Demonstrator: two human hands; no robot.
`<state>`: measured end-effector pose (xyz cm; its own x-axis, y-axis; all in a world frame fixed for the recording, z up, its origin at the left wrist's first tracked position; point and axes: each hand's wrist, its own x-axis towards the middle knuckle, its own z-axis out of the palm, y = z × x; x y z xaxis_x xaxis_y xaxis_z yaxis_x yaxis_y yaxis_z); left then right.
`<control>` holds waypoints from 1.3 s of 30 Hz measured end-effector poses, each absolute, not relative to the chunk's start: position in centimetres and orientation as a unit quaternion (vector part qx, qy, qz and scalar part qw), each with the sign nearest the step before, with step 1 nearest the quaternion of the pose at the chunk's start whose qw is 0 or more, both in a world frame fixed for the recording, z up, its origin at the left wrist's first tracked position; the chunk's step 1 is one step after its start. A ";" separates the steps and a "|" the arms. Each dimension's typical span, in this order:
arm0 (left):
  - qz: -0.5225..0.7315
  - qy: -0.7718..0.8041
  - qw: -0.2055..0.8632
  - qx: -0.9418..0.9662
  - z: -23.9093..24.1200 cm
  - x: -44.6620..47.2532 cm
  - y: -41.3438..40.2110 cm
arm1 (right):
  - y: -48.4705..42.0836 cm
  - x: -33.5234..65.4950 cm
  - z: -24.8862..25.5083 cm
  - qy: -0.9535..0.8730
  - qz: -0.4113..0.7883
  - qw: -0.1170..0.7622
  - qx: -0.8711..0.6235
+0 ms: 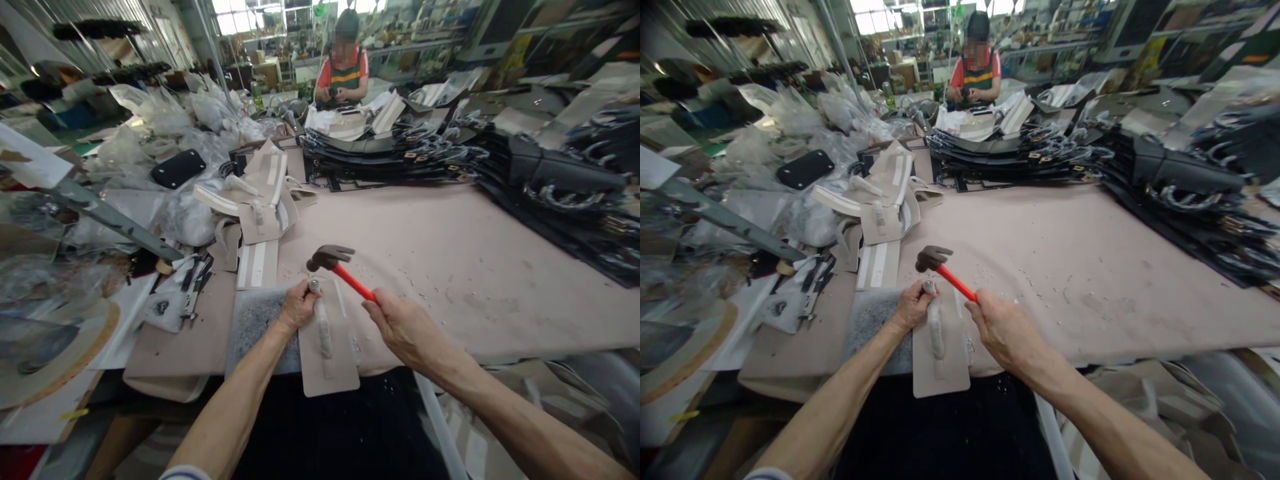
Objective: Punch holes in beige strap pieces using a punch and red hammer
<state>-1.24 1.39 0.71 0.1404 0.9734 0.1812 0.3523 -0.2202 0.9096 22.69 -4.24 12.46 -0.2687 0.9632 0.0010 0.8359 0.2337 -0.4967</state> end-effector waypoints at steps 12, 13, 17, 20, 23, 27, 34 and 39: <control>0.418 0.500 0.375 0.659 0.4 -1.4 1.4 | -4.1 21.5 16.4 -0.731 0.112 0.316 -0.594; 0.418 0.499 0.374 0.661 0.3 -1.4 1.5 | -4.1 21.4 15.8 -0.736 0.125 0.293 -0.597; 0.413 0.504 0.372 0.661 0.4 -1.4 1.4 | -3.8 21.8 13.0 -0.790 0.187 0.087 -0.577; 0.413 0.501 0.372 0.664 0.5 -1.4 1.3 | -3.5 22.0 12.9 -0.804 0.171 0.095 -0.562; 0.413 0.495 0.371 0.668 0.4 -1.4 1.4 | -3.7 21.7 13.4 -0.782 0.150 0.143 -0.588; 0.411 0.508 0.371 0.659 0.2 -1.4 1.4 | -4.4 21.7 12.7 -0.796 0.160 0.061 -0.581; 0.431 0.491 0.379 0.655 0.6 -1.3 1.2 | -3.9 24.1 8.8 -0.737 0.241 0.101 -0.624; 0.437 0.497 0.394 0.639 0.7 -1.3 1.2 | -4.7 24.8 3.9 -0.691 0.200 0.071 -0.692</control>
